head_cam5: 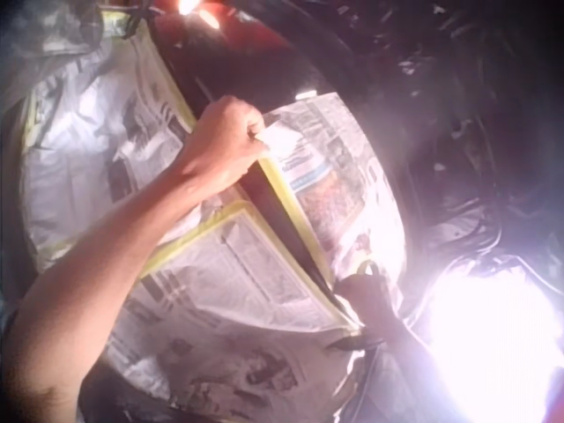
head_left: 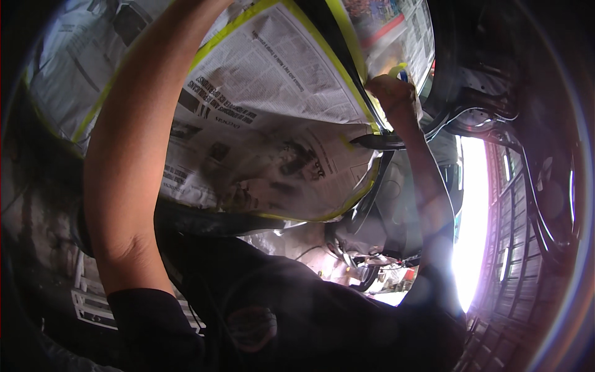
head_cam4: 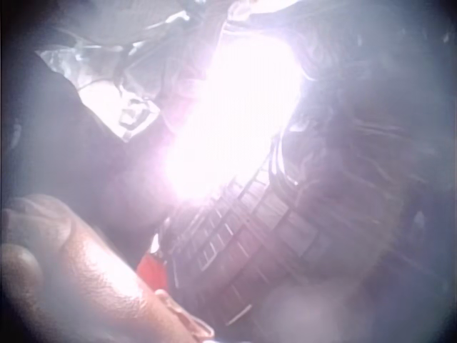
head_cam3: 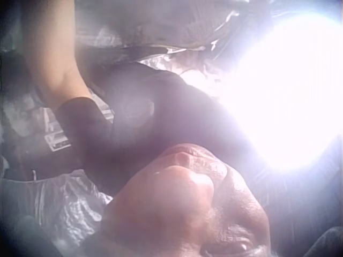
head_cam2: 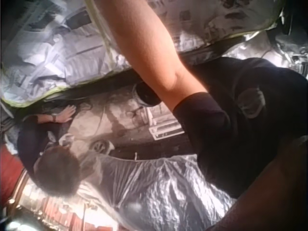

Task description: The person places sheets of newspaper over the front bumper and hood of a black car. They secure the newspaper using yellow masking tape, smoothing the paper and pressing the tape down to create a protective mask for the vehicle's surface.

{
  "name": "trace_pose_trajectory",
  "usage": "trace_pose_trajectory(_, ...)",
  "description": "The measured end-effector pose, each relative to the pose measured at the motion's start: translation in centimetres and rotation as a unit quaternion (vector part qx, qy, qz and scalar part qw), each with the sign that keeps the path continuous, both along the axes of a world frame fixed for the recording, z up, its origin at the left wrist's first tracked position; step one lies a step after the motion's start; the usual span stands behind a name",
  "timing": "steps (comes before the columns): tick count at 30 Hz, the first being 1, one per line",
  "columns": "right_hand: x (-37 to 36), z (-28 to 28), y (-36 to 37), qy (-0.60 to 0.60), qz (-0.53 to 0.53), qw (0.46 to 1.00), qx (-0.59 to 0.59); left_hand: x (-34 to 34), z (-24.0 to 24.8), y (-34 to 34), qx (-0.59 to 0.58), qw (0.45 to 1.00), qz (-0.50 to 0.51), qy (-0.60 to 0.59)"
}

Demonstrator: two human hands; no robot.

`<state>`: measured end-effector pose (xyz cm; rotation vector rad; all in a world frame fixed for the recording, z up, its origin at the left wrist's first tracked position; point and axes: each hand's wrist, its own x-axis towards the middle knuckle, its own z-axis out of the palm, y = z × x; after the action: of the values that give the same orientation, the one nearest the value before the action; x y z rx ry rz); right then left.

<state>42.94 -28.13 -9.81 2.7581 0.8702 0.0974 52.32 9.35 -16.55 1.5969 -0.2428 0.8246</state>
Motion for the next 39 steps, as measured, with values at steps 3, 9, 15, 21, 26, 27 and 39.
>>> trace_pose_trajectory(3, 0.3, -0.1, -0.2, -0.036, 0.066, 0.995, -0.064, 1.0, -0.9, -0.2, 0.029, 0.998, 0.046, 0.009)
trace_pose_trajectory(9, 0.7, -0.7, 1.2, -0.057, 0.054, 0.996, -0.041, 1.9, -2.1, -0.4, 0.059, 0.995, 0.082, -0.022)
trace_pose_trajectory(15, 1.3, -1.2, 4.7, -0.072, -0.035, 0.997, 0.006, 2.4, -1.7, 0.0, 0.06, 0.996, 0.057, 0.045)
trace_pose_trajectory(21, 1.7, -0.5, 8.2, -0.063, -0.078, 0.995, -0.022, 2.9, -2.3, -0.5, 0.069, 0.995, 0.075, 0.008)
trace_pose_trajectory(26, 2.1, -0.6, 8.3, -0.029, -0.076, 0.993, 0.086, 3.0, -1.4, 0.0, 0.081, 0.995, 0.047, 0.031)
trace_pose_trajectory(27, 2.1, -0.6, 8.6, -0.031, -0.067, 0.993, 0.09, 3.3, -1.5, 0.2, 0.081, 0.995, 0.046, 0.02)
trace_pose_trajectory(39, 2.8, 0.1, 10.8, -0.017, -0.074, 0.99, 0.121, 4.0, -2.7, 0.1, 0.12, 0.99, 0.066, 0.031)
